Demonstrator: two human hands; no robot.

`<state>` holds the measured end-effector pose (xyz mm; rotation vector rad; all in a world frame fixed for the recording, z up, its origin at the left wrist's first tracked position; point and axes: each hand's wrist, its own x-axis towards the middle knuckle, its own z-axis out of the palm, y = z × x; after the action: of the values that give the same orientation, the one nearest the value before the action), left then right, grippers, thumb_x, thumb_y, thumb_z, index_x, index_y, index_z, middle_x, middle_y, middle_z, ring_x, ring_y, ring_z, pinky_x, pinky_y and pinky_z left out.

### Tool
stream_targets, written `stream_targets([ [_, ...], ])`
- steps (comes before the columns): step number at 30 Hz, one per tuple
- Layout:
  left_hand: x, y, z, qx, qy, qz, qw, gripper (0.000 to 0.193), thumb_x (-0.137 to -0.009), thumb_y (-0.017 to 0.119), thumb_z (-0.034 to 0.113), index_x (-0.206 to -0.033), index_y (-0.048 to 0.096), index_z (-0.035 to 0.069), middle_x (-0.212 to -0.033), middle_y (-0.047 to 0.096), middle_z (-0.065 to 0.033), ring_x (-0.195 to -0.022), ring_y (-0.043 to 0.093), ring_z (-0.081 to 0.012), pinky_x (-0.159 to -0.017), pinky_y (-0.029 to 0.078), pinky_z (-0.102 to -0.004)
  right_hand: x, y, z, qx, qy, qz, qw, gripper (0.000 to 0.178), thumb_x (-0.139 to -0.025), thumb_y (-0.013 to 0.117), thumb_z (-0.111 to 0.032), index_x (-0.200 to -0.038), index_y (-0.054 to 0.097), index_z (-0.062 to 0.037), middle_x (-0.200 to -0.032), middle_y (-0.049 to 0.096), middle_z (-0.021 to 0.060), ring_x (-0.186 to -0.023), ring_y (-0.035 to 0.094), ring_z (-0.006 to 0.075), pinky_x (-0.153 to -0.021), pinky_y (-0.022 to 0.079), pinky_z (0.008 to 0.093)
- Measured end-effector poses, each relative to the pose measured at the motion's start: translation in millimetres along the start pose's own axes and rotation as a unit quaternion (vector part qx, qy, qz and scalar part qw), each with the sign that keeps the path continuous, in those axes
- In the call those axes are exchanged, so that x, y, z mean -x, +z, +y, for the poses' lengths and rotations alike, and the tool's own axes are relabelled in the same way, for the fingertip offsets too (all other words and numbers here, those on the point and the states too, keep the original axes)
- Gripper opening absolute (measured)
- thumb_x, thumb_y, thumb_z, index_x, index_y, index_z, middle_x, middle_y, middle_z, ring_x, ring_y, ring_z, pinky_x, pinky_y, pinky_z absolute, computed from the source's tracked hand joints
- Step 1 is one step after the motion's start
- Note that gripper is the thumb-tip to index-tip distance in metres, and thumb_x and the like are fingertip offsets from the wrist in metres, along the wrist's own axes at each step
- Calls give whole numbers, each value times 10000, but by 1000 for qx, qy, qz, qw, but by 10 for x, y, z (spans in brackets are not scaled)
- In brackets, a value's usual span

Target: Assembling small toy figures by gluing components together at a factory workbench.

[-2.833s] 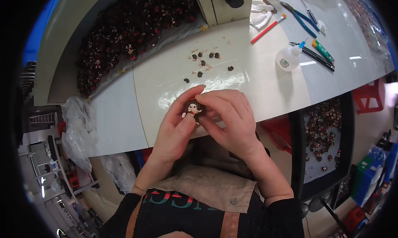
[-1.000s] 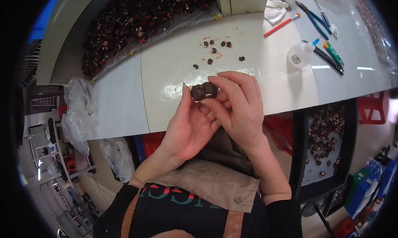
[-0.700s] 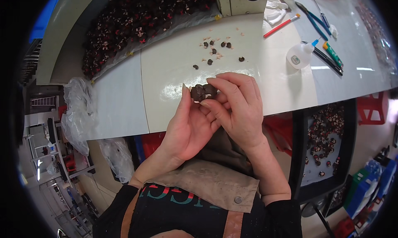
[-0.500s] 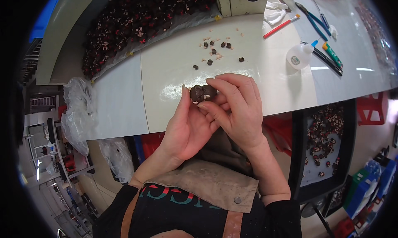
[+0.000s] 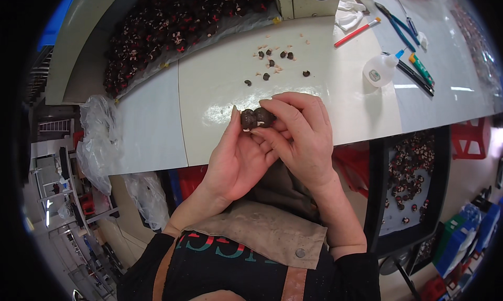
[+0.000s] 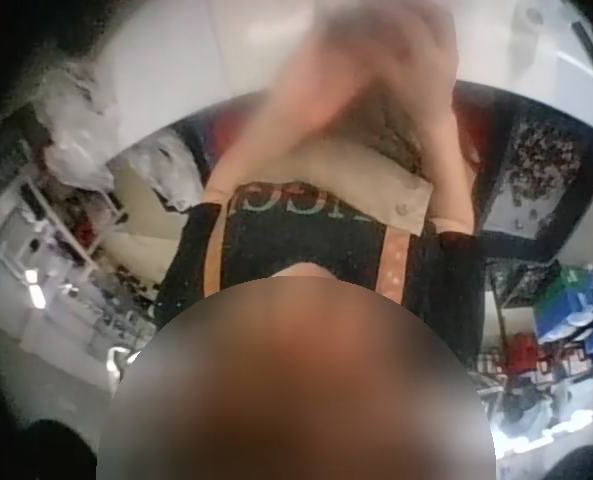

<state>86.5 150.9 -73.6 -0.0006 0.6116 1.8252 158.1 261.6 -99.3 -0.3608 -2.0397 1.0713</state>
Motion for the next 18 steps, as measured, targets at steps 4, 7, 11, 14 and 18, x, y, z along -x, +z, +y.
stream_targets([
  [4, -7, 1, -3, -7, 0, -3, 1000, 542, -990, 210, 451, -1220, 428, 11, -1184, 518, -134, -1135, 498, -217, -1015, 373, -365, 2, 2, 14, -24, 1, -2, 1000, 394, -617, 775, -76, -987, 640, -73, -981, 572, 70, -850, 553, 224, -684, 480, 311],
  [7, -4, -38, -9, -1, 5, -11, 1000, 535, -990, 222, 451, -1201, 440, 11, -1178, 523, -133, -1123, 507, -217, -1011, 378, -365, 6, -29, 48, -20, -16, -26, 999, 400, -641, 751, -16, -1016, 615, -41, -1020, 547, 94, -882, 567, 218, -717, 492, 295],
  [11, 7, -30, 5, 18, 1, 3, 1000, 528, -989, 231, 451, -1185, 450, 12, -1171, 529, -132, -1115, 513, -216, -1008, 381, -364, 11, -23, 54, -8, -31, -45, 998, 412, -666, 731, 38, -1051, 590, -7, -1063, 527, 118, -911, 582, 208, -748, 504, 277],
  [14, 12, -20, 10, -14, -9, 13, 1000, 553, -984, 192, 476, -1233, 426, 41, -1204, 514, -129, -1150, 484, -228, -1013, 364, -378, 14, -26, 44, 7, -31, -45, 998, 409, -670, 732, 31, -1052, 591, -6, -1066, 532, 119, -906, 583, 205, -746, 503, 276],
  [18, 20, -8, 24, 13, -1, 12, 1000, 518, -992, 234, 439, -1186, 455, 13, -1150, 544, -129, -1107, 519, -214, -1007, 382, -360, 6, -2, 24, 17, -34, -46, 998, 401, -683, 727, 22, -1060, 592, -4, -1066, 534, 118, -897, 584, 202, -744, 501, 273],
])
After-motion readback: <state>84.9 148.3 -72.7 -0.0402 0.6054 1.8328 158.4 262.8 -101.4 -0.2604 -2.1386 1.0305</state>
